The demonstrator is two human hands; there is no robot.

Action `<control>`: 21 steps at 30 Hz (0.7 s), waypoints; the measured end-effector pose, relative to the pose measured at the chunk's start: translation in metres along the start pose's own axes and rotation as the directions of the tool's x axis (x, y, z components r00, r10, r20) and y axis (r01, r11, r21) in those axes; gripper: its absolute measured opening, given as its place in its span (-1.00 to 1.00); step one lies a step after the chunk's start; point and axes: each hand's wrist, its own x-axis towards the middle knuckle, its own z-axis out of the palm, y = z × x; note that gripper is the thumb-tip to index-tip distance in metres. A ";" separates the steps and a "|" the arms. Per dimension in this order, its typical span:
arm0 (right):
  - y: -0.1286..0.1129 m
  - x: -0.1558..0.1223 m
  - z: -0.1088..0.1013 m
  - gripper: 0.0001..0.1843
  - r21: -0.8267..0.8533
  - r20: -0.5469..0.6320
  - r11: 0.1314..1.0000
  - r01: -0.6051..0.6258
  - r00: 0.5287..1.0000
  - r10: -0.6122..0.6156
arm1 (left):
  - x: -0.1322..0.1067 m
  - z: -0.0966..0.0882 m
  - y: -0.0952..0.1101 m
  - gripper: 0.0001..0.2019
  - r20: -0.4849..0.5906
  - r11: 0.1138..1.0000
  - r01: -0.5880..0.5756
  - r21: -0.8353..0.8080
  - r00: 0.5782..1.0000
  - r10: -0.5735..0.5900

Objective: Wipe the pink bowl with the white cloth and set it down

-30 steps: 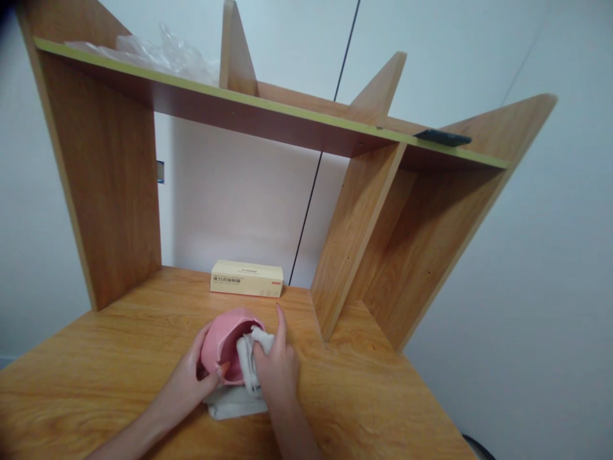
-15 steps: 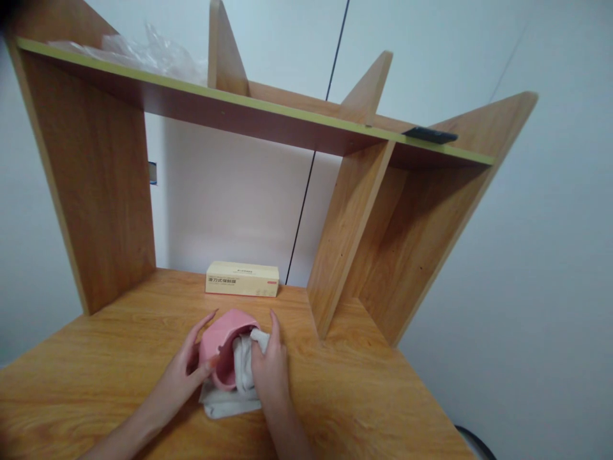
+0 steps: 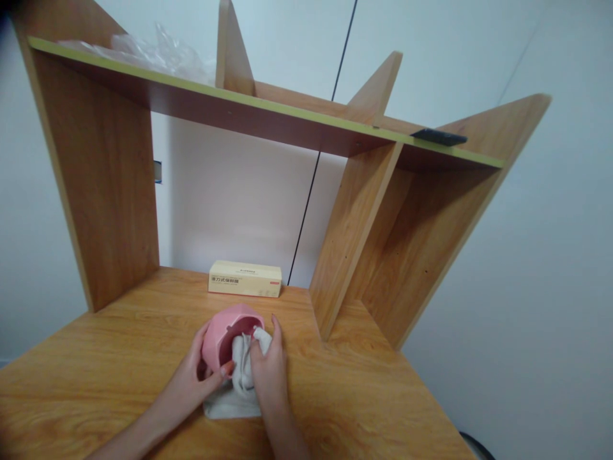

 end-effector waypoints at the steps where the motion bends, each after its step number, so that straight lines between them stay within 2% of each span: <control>1: -0.001 0.000 0.000 -0.38 -0.012 -0.007 1.000 0.008 1.000 -0.008 | 0.000 0.000 0.001 -0.24 -0.001 1.000 0.001 0.004 1.000 -0.001; 8: -0.013 0.001 -0.010 -0.34 -0.148 0.013 0.989 0.025 1.000 -0.023 | 0.002 -0.002 -0.001 -0.24 -0.010 1.000 -0.011 0.018 1.000 0.011; 15: -0.018 0.002 -0.018 -0.30 -0.378 0.013 0.924 0.050 0.999 -0.049 | 0.003 -0.008 -0.002 -0.29 -0.010 0.978 -0.012 0.210 1.000 0.014; 21: -0.012 0.003 -0.017 -0.26 -0.314 0.056 0.947 0.071 0.997 -0.057 | 0.000 -0.012 0.005 -0.31 0.010 0.945 -0.081 0.318 0.997 0.083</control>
